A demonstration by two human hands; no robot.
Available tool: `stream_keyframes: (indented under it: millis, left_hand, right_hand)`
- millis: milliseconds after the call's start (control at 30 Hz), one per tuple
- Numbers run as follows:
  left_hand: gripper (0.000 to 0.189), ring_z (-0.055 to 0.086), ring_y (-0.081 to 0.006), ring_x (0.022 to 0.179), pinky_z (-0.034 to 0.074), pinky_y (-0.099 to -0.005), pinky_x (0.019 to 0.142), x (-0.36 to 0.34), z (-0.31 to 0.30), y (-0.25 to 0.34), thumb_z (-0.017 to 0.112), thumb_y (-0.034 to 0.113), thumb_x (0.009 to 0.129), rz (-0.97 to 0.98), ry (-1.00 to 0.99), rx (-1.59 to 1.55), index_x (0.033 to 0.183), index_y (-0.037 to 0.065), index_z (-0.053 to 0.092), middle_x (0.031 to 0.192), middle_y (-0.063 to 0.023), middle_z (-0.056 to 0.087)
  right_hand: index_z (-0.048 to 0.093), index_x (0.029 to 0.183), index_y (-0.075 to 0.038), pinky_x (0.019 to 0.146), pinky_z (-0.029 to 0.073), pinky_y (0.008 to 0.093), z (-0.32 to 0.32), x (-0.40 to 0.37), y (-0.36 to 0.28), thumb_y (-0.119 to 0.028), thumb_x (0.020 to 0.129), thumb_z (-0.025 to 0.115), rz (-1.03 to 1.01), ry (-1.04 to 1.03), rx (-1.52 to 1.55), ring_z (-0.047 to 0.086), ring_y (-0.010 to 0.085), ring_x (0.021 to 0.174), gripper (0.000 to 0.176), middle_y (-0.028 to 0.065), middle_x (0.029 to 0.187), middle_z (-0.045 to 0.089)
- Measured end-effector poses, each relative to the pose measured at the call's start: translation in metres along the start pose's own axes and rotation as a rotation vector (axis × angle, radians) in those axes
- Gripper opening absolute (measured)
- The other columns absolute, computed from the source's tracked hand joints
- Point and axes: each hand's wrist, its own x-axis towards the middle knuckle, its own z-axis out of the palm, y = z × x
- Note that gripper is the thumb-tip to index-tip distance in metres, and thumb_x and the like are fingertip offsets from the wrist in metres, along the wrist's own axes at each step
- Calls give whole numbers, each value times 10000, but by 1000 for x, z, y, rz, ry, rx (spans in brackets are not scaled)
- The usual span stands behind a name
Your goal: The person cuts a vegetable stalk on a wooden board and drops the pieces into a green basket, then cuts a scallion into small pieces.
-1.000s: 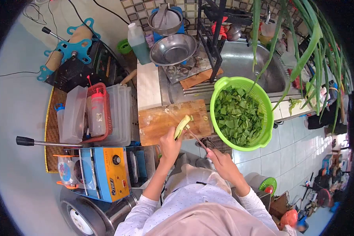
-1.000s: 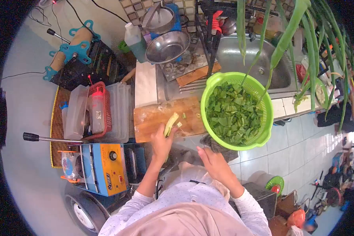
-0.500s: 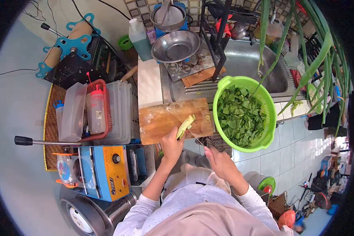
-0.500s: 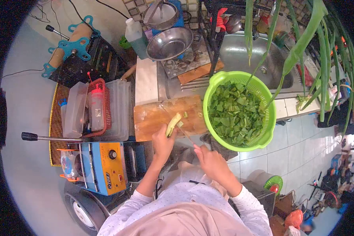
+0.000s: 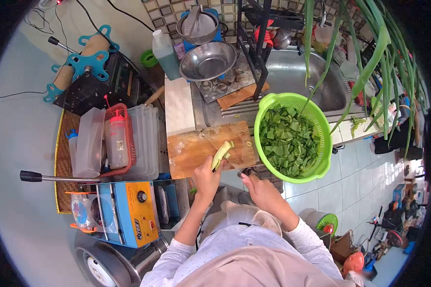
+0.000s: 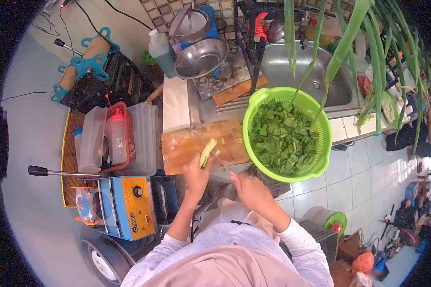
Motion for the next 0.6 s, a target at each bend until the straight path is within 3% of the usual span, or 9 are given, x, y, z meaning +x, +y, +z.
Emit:
stream_keyframes:
  millis: [200,333,600]
  left_hand:
    - [271,604,-386,597,449,-435,505,-1,-1,-1,751,212,763,16,-6,21,819,25,563,638,-194,596]
    - [262,608,-378,590,453,-432,501,0,0,3,750,204,763,43,19,61,834,26,572,637,-186,601]
    - [191,613,-375,595,450,-452,499,-11,-7,5,695,70,752,91,-33,110,875,40,552,628,-186,598]
  right_hand:
    - [557,988,-13,649,468,573,4,8,-4,-391,990,360,-2,-28,20,596,495,739,426,307,760,613]
    - [566,1037,-17,678,459,570,10,22,-14,-374,997,341,-54,62,45,594,486,760,424,299,768,615]
    - [574,1020,2,661,443,534,1,1,8,-355,996,387,-62,78,220,577,489,740,404,308,736,588]
